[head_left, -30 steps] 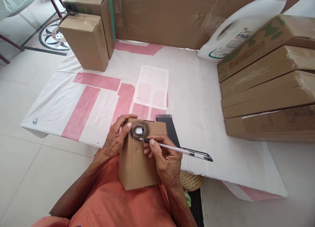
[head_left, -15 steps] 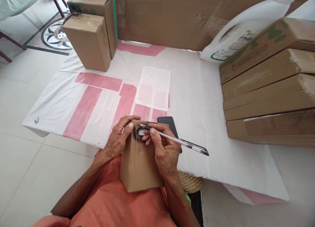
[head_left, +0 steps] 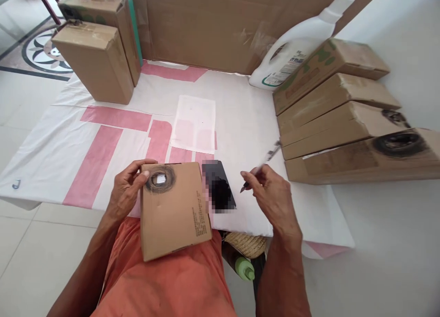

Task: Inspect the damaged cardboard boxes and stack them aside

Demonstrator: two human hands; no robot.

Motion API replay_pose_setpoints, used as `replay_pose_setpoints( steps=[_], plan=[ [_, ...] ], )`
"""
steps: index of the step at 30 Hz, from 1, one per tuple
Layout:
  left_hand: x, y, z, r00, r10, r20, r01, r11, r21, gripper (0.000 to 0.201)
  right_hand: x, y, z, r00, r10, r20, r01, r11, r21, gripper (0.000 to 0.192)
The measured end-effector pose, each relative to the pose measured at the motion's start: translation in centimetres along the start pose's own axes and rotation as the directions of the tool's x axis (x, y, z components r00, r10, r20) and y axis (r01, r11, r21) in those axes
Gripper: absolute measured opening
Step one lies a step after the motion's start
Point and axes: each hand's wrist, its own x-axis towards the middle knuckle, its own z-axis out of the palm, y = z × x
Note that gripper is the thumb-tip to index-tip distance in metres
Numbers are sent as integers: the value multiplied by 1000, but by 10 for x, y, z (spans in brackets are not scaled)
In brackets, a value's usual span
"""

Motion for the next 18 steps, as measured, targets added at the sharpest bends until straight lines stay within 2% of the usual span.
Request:
replay_pose_setpoints(
  steps=[4,8,12,18],
  plan=[
    [1,-4,-13,999,-11,-36,11,1000,-5,36,2,7,27,991,-23,133,26,999,-21,57],
    [-2,-6,-11,998,-44,-41,43,999,-32,35,11,21,54,996,-23,81,33,992,-125,47],
    [-2,-4,-2,998,-46,-37,45,998,-35,36,18,43,58,1000,-9,1,9,968,-251,43],
    [0,-1,7,998,-56,-25,55,997,-50,34,12,57,58,997,-81,-2,76,943,-324,46]
  ],
)
